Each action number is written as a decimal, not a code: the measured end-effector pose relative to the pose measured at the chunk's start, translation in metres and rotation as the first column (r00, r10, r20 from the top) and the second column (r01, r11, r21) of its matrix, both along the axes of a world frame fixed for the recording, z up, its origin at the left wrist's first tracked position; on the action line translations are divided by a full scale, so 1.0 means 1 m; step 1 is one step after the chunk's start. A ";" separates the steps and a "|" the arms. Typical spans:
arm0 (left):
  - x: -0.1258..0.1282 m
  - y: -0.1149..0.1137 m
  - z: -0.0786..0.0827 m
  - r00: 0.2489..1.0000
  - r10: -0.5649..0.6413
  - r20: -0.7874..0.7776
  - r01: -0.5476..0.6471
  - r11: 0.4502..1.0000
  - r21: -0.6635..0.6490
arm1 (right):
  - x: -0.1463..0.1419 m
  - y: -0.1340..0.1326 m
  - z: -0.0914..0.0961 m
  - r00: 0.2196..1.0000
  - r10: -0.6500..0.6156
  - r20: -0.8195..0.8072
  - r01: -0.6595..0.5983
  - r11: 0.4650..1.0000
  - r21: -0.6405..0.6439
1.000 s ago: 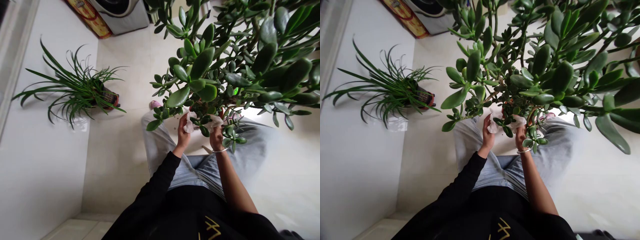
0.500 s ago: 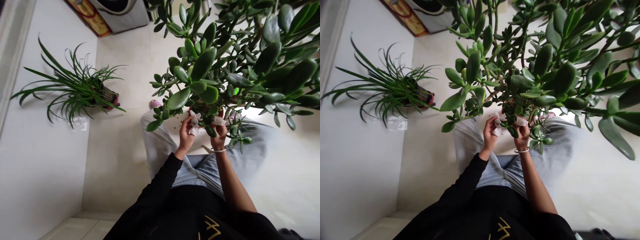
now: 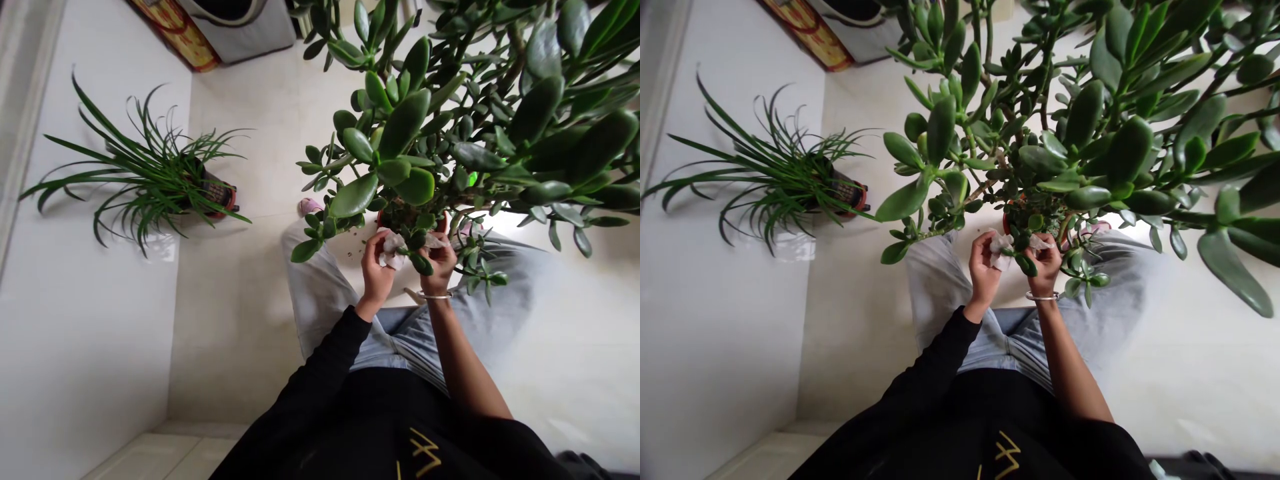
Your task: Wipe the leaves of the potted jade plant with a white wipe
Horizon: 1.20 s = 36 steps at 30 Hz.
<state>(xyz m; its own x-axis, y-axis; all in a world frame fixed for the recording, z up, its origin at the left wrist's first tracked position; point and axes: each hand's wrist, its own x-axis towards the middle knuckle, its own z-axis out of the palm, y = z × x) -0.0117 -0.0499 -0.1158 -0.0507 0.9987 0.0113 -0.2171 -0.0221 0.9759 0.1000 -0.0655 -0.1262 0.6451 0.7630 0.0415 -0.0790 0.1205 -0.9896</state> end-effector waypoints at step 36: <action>-0.012 0.001 -0.009 0.965 0.114 -0.237 -0.130 0.990 -0.054 | 0.006 -0.003 0.008 0.996 -0.063 0.064 0.069 0.993 -0.100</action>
<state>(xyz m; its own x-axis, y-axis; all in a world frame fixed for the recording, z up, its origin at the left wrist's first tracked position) -0.0235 -0.0488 -0.1244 -0.1760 0.9839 -0.0307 0.0161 0.0341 0.9993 0.1063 -0.0688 -0.1184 0.6930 0.7209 0.0064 -0.0132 0.0216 -0.9997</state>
